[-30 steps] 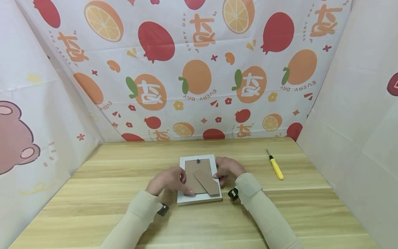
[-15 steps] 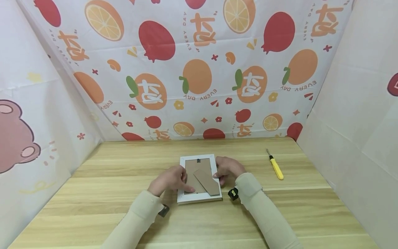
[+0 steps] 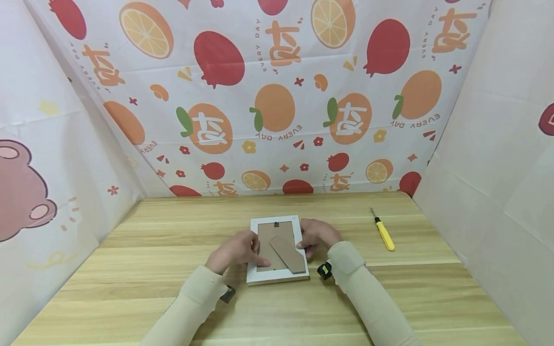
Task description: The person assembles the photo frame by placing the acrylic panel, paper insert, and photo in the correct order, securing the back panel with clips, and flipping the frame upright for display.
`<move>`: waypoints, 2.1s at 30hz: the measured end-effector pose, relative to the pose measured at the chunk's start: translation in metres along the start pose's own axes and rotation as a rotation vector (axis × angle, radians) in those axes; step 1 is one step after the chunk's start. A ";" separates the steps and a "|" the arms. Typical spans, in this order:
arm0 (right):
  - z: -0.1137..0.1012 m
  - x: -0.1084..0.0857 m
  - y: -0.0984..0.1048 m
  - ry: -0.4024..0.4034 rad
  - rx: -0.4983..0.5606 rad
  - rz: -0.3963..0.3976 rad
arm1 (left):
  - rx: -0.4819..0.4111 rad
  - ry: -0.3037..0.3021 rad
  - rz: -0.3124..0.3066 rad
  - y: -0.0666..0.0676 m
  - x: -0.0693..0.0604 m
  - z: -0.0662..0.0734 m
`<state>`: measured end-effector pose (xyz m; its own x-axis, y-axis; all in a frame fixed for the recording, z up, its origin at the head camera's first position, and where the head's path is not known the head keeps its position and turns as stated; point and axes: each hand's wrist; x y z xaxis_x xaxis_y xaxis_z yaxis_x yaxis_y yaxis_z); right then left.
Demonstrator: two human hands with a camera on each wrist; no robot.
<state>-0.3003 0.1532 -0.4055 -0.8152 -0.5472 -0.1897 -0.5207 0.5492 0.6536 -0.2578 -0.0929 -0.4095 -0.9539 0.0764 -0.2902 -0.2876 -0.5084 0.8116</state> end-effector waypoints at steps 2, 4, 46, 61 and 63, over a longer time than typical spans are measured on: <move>0.000 0.000 0.000 -0.006 0.003 0.003 | -0.017 -0.004 -0.001 0.000 0.001 -0.001; 0.000 -0.001 0.000 -0.011 0.006 0.007 | -0.031 -0.008 -0.005 0.000 0.002 -0.002; 0.001 0.000 0.001 0.011 -0.032 -0.007 | -0.093 -0.006 -0.034 0.007 0.001 -0.003; 0.000 -0.002 -0.001 0.001 -0.059 0.019 | -0.165 0.073 -0.011 0.008 0.008 -0.011; 0.000 -0.003 -0.001 0.000 -0.059 0.017 | -0.166 0.068 -0.017 0.007 0.009 -0.011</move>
<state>-0.2976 0.1539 -0.4056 -0.8239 -0.5381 -0.1778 -0.4908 0.5206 0.6986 -0.2672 -0.1051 -0.4121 -0.9394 0.0314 -0.3415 -0.2806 -0.6429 0.7127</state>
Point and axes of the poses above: each hand's wrist, its own x-axis towards the middle knuckle, its own y-axis out of the back of the hand, z = x × y, and after that the axes turned 15 degrees about y, right-handed
